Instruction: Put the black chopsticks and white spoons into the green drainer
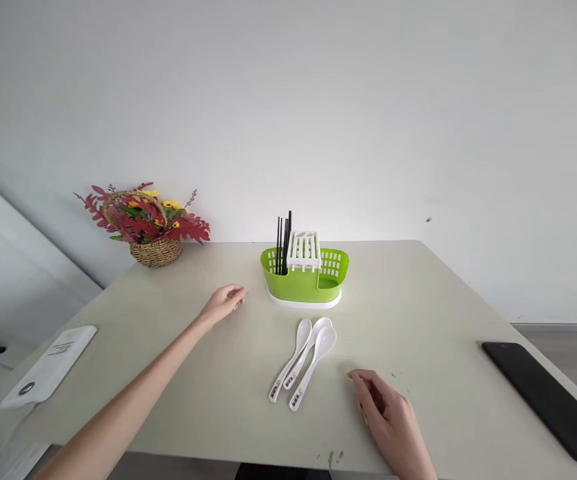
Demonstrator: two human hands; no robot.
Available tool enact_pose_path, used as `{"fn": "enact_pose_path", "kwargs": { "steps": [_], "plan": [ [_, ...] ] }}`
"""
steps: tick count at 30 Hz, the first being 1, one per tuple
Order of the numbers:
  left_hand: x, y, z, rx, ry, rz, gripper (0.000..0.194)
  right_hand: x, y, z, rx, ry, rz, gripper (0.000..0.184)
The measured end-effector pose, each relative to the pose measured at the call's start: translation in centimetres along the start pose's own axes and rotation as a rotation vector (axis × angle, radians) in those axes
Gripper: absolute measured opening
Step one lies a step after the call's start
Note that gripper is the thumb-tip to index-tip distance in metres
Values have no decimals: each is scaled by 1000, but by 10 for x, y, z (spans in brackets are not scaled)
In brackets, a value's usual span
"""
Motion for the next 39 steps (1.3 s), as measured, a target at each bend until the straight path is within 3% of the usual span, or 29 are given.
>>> {"fn": "enact_pose_path", "kwargs": {
  "steps": [7, 12, 20, 28, 34, 39],
  "plan": [
    [44, -34, 0, -161, -48, 19, 34, 1, -1, -2, 7, 52, -55, 54],
    [67, -62, -13, -241, -124, 100, 34, -2, 2, -6, 5, 81, 17, 51],
    [75, -98, -43, -190, -202, 283, 39, -3, 3, -6, -18, 118, 26, 47],
    [77, -131, -74, -414, -129, 258, 46, -5, 4, -5, -4, 145, 25, 47],
    [71, -124, -72, -430, -98, 263, 24, -3, 5, -5, -27, 147, 9, 46],
    [55, -79, -54, -354, 4, 294, 28, -1, 5, -4, -11, 158, 11, 45]
  ]
}}
Point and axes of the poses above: each hand's wrist, its own x-axis away from the middle knuckle, its own y-axis out of the back of the hand, z = x × y, the point moved 1 cm from there along -x, towards the middle knuckle, and after that the axes turned 10 degrees about x, right-handed, at the moved point
